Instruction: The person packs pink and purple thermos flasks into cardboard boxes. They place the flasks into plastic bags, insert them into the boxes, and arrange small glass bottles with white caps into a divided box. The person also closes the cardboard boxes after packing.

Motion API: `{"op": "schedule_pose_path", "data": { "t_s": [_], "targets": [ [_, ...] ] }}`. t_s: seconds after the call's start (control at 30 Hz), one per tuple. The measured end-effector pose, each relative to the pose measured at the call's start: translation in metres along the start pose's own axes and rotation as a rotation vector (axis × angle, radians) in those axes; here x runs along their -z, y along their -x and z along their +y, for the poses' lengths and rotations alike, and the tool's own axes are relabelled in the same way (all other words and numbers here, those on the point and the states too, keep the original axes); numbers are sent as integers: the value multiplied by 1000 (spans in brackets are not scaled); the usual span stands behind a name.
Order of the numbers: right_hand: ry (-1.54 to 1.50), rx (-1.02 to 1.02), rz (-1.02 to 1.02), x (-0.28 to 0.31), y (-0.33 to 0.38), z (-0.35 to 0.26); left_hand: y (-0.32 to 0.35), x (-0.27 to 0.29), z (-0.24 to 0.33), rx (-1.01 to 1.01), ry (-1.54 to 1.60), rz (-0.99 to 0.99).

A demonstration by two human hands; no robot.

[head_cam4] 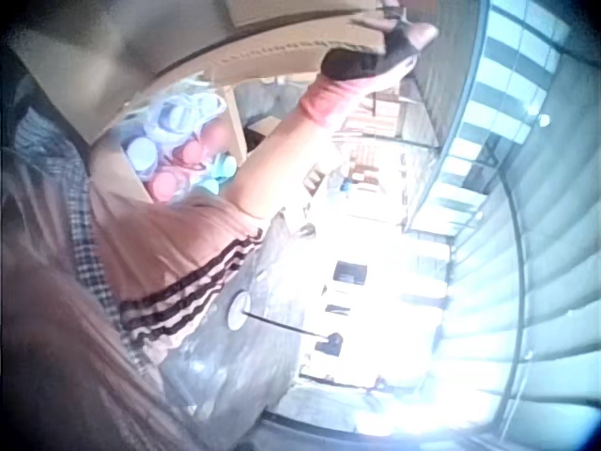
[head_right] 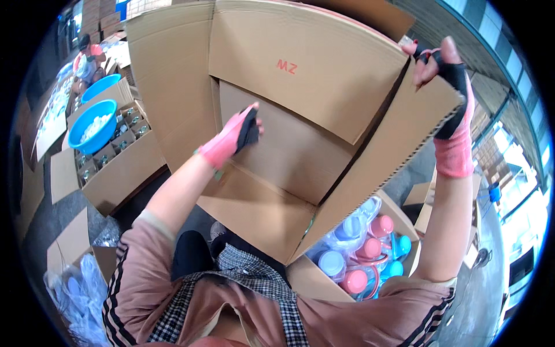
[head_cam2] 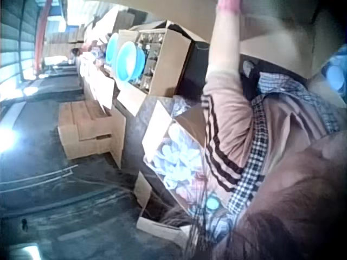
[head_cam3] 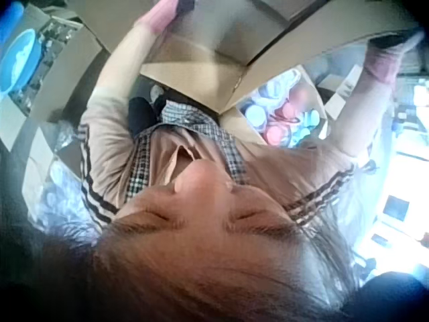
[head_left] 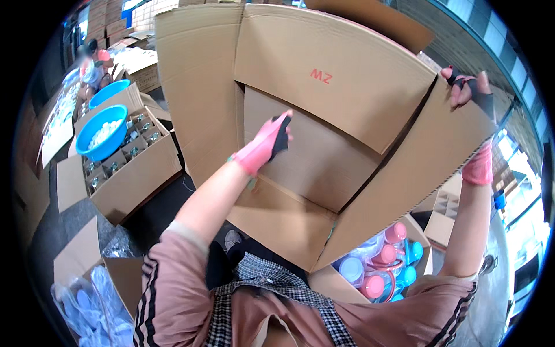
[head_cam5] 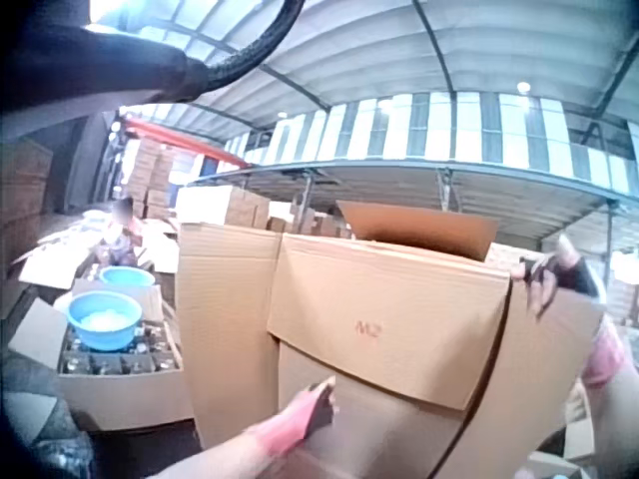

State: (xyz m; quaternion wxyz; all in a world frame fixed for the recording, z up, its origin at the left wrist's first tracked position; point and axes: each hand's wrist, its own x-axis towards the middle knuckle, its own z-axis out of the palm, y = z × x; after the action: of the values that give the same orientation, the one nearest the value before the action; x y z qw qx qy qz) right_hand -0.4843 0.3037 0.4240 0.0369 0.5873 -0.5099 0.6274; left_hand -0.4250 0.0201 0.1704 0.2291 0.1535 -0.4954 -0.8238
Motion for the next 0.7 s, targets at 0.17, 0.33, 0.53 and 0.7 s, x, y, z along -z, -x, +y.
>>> {"op": "schedule_pose_path", "data": {
  "t_s": [0.17, 0.33, 0.53, 0.7],
  "targets": [
    [559, 1, -118, -20, 7, -43, -12, -17, 33, 53, 526, 26],
    [999, 307, -132, -34, 47, -92, 52, -47, 49, -236, 881, -264],
    [1599, 628, -322, -34, 69, -125, 111, -76, 131, -455, 684, -522],
    [1948, 523, -87, -78, 48, -58, 118, -75, 154, -497, 523, -618]
  ]
}}
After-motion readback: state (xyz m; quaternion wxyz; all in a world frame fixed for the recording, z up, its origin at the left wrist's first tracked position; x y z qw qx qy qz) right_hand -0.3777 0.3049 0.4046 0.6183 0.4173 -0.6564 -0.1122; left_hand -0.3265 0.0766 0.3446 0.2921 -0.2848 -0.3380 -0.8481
